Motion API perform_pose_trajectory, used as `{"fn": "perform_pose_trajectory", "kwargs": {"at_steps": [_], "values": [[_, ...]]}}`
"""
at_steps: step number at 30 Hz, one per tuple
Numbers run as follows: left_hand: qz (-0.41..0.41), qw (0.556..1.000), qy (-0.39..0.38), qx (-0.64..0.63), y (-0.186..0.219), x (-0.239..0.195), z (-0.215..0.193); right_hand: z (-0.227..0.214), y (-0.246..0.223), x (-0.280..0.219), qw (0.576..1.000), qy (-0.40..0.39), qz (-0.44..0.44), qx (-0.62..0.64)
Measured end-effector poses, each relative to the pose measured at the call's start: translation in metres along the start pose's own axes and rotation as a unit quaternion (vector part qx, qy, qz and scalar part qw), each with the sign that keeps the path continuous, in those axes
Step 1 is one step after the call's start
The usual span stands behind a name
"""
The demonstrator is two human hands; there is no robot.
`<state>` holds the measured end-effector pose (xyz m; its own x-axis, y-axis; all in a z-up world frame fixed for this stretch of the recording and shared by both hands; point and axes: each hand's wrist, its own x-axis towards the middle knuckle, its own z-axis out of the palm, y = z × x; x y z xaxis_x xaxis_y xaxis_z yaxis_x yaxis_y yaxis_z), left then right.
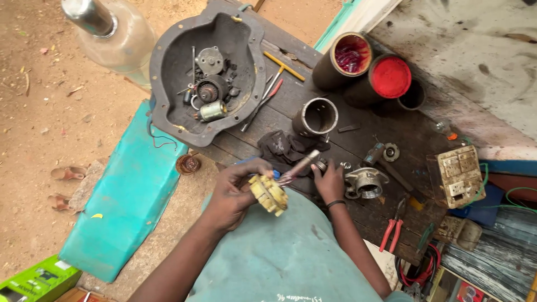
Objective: The person wipes a metal automotive component with a dark rag, turning it to clean different sides, then sets it down and handles a smaller pump-like assembly, fitting its parts together by hand and placing it near the workbench tray.
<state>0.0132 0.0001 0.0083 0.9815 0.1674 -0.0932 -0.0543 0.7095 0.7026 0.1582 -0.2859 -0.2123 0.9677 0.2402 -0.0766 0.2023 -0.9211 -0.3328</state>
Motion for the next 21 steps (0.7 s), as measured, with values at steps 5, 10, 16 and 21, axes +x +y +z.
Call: {"fn": "perform_pose_trajectory", "kwargs": {"at_steps": [5,10,16,21], "values": [[-0.041,0.996,-0.054,-0.063,0.000,0.011,0.007,0.037,0.023,0.010,0.994,-0.016,0.070,0.080],[-0.047,0.997,-0.058,-0.022,0.002,0.016,0.008,0.029,0.033,-0.006,0.893,-0.050,0.185,0.408],[-0.088,0.995,-0.047,-0.027,-0.008,0.023,0.005,-0.127,-0.055,-0.013,0.692,-0.064,0.167,0.699],[-0.100,0.991,-0.088,-0.005,-0.004,0.034,0.012,-0.229,-0.115,-0.013,0.583,-0.087,0.020,0.807]]}}
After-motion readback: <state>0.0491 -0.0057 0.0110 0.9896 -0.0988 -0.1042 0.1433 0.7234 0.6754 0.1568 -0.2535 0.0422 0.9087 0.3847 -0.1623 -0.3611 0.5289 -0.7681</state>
